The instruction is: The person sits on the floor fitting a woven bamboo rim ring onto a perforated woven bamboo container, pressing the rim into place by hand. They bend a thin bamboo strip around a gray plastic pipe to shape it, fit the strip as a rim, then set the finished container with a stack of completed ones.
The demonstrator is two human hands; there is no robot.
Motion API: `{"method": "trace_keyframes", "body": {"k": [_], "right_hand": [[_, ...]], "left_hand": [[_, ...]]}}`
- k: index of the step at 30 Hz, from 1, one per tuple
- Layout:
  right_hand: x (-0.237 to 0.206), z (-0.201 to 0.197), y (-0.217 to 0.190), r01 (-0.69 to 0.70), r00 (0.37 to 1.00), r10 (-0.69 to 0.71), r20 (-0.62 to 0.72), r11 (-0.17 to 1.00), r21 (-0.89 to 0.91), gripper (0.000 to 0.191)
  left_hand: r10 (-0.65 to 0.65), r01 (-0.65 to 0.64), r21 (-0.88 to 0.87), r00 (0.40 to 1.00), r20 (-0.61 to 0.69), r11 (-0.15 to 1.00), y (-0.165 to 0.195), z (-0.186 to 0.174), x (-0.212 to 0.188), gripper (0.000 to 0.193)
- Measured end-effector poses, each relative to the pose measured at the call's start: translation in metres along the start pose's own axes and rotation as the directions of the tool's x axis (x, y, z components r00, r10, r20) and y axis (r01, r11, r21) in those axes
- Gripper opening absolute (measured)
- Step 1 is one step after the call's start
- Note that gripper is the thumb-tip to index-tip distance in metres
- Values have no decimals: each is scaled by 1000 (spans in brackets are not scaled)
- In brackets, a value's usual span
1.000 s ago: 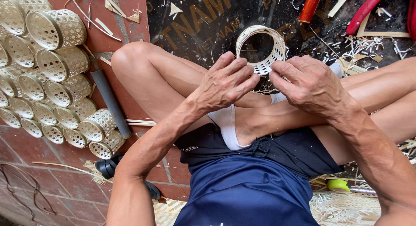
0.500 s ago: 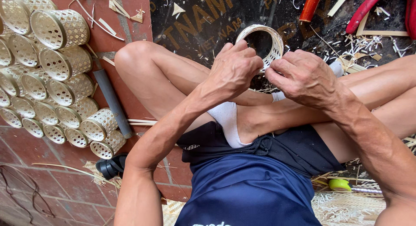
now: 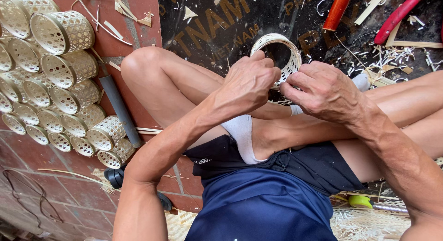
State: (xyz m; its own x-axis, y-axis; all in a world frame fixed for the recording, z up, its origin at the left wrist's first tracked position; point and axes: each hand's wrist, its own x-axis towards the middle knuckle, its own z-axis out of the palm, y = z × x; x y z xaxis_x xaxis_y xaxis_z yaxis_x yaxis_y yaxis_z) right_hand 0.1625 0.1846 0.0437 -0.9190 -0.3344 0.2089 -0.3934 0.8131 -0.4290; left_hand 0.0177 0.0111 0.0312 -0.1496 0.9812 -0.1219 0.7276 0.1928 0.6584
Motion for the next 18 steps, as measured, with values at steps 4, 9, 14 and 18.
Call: {"method": "trace_keyframes", "body": {"k": [4, 9, 14, 18], "right_hand": [[0, 3, 0, 12, 1000, -11, -26, 1000, 21, 18], [1, 3, 0, -3, 1000, 4, -24, 999, 35, 19], [2, 1, 1, -26, 999, 28, -37, 998, 53, 24], [2, 1, 1, -28, 1000, 28, -11, 998, 52, 26]], "left_hand": [[-28, 29, 26, 997, -66, 999, 7, 1, -6, 13], [-51, 50, -35, 998, -42, 998, 8, -2, -6, 16], [337, -343, -51, 936, -97, 938, -19, -20, -16, 14], [450, -449, 28, 891, -67, 893, -36, -20, -26, 27]]}}
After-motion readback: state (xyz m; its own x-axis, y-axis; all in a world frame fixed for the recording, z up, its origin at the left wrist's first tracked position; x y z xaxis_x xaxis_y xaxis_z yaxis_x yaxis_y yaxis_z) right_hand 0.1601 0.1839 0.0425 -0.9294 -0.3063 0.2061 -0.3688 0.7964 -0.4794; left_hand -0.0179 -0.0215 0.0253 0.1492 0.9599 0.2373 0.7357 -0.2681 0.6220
